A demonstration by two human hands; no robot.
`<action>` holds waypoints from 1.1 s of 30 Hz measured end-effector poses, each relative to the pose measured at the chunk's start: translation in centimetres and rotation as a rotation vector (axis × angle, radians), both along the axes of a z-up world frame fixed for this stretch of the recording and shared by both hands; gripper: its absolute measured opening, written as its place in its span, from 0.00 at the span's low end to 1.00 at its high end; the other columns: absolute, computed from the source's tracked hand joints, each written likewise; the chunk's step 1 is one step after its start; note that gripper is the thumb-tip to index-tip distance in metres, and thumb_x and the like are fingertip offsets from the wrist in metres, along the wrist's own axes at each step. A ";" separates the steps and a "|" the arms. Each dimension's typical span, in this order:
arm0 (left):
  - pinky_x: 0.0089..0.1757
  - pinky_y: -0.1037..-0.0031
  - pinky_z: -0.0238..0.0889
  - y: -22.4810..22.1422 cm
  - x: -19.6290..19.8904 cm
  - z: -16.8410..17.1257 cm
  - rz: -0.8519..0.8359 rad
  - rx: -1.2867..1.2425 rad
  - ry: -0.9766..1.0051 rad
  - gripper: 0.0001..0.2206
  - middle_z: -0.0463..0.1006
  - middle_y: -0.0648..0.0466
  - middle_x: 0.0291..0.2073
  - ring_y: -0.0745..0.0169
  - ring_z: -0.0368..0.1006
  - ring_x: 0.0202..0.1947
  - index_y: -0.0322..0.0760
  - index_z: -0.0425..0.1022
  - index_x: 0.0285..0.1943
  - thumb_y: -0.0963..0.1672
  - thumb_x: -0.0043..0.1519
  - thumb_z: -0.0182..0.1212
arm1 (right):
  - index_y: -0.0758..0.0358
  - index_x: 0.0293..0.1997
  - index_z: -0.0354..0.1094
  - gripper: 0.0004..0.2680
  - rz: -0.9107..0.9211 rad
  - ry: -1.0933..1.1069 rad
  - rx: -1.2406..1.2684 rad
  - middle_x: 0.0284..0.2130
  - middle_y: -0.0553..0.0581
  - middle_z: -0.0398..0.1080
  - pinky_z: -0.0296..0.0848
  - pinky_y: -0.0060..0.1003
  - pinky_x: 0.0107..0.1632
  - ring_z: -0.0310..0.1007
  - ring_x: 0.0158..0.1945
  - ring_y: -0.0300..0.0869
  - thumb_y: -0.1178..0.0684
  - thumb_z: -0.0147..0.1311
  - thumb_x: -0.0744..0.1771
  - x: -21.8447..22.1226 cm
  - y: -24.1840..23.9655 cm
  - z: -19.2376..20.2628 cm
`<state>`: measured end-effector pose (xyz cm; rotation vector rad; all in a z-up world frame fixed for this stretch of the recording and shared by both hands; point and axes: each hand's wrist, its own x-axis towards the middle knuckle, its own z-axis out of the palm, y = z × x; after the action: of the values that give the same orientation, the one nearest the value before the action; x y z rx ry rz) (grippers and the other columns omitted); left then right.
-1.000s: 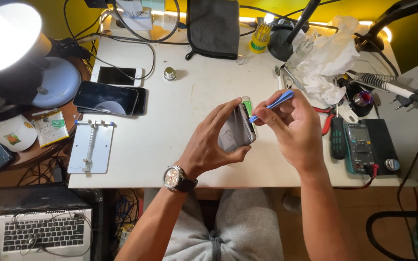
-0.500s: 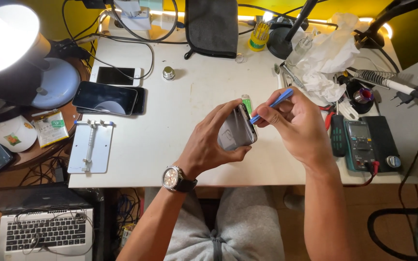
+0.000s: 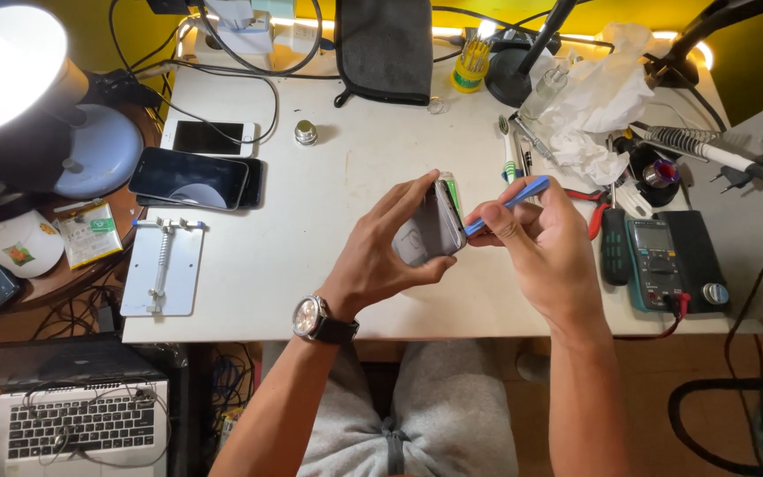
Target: Using plastic prying tools to carefully remove the back cover of a smartphone for repair.
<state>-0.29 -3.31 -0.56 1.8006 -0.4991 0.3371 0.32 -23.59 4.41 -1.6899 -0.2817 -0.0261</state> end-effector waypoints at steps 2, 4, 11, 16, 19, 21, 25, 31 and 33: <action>0.55 0.46 0.67 -0.2 -0.2 0.1 -0.002 0.008 0.015 0.42 0.72 0.42 0.61 0.35 0.71 0.59 0.44 0.60 0.74 0.47 0.48 0.74 | 0.72 0.48 0.58 0.10 0.003 0.016 0.005 0.36 0.72 0.75 0.85 0.50 0.43 0.82 0.38 0.53 0.54 0.55 0.70 0.1 -0.5 -0.5; 0.55 0.46 0.67 -0.1 0.0 0.4 -0.005 0.020 0.016 0.42 0.72 0.42 0.60 0.35 0.71 0.59 0.43 0.60 0.74 0.47 0.48 0.74 | 0.72 0.48 0.58 0.11 0.004 0.018 0.013 0.36 0.72 0.75 0.84 0.50 0.43 0.82 0.38 0.53 0.54 0.56 0.70 0.3 -0.5 -0.4; 0.55 0.46 0.67 -1.0 0.0 0.9 -0.001 0.097 0.047 0.41 0.73 0.40 0.59 0.34 0.71 0.59 0.39 0.60 0.73 0.45 0.48 0.75 | 0.68 0.46 0.64 0.09 -0.078 -0.197 -0.315 0.30 0.66 0.76 0.81 0.36 0.37 0.79 0.32 0.43 0.53 0.58 0.70 -1.1 0.0 1.3; 0.55 0.45 0.66 -0.6 -0.4 1.5 0.040 0.112 0.106 0.42 0.72 0.37 0.58 0.33 0.70 0.58 0.35 0.60 0.72 0.45 0.46 0.75 | 0.66 0.45 0.64 0.08 -0.098 -0.102 -0.140 0.33 0.67 0.78 0.81 0.34 0.36 0.82 0.34 0.45 0.53 0.59 0.69 -0.1 -0.1 -1.0; 0.56 0.44 0.65 -0.1 -0.5 1.8 0.021 0.062 0.162 0.43 0.72 0.37 0.59 0.33 0.70 0.58 0.36 0.59 0.72 0.46 0.45 0.74 | 0.66 0.49 0.61 0.10 -0.109 0.123 0.315 0.33 0.69 0.76 0.82 0.35 0.36 0.80 0.34 0.48 0.54 0.58 0.69 0.9 -0.2 -3.7; 0.57 0.47 0.64 0.1 -0.5 1.5 0.034 -0.017 0.150 0.42 0.71 0.38 0.59 0.36 0.69 0.59 0.35 0.57 0.72 0.48 0.47 0.74 | 0.64 0.51 0.61 0.09 -0.207 0.205 0.440 0.34 0.67 0.75 0.80 0.34 0.39 0.79 0.36 0.47 0.54 0.57 0.69 1.1 -0.7 -4.9; 0.55 0.46 0.66 1.1 -0.4 0.8 0.061 -0.107 0.114 0.39 0.67 0.43 0.62 0.41 0.69 0.59 0.43 0.56 0.74 0.47 0.52 0.71 | 0.69 0.52 0.64 0.09 -0.391 0.132 0.078 0.34 0.64 0.75 0.78 0.34 0.40 0.77 0.36 0.43 0.55 0.55 0.70 1.9 -3.8 -6.2; 0.50 0.45 0.71 1.0 0.1 0.7 0.096 -0.191 0.126 0.28 0.66 0.43 0.60 0.40 0.73 0.55 0.41 0.69 0.61 0.49 0.53 0.72 | 0.59 0.71 0.58 0.22 -0.532 0.265 -0.670 0.40 0.64 0.77 0.73 0.52 0.51 0.77 0.47 0.57 0.52 0.59 0.68 3.4 -7.5 -7.2; 0.50 0.43 0.71 0.7 -0.1 0.8 0.082 -0.227 0.172 0.28 0.65 0.41 0.61 0.36 0.73 0.56 0.39 0.68 0.61 0.50 0.53 0.71 | 0.64 0.68 0.63 0.20 -0.541 0.265 -0.723 0.46 0.67 0.75 0.75 0.50 0.49 0.78 0.47 0.57 0.56 0.60 0.68 3.9 -7.9 -7.9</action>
<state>-0.37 -2.66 0.21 1.6139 -0.2561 0.2807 4.22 -31.45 -3.45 -2.4146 0.4255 -0.1104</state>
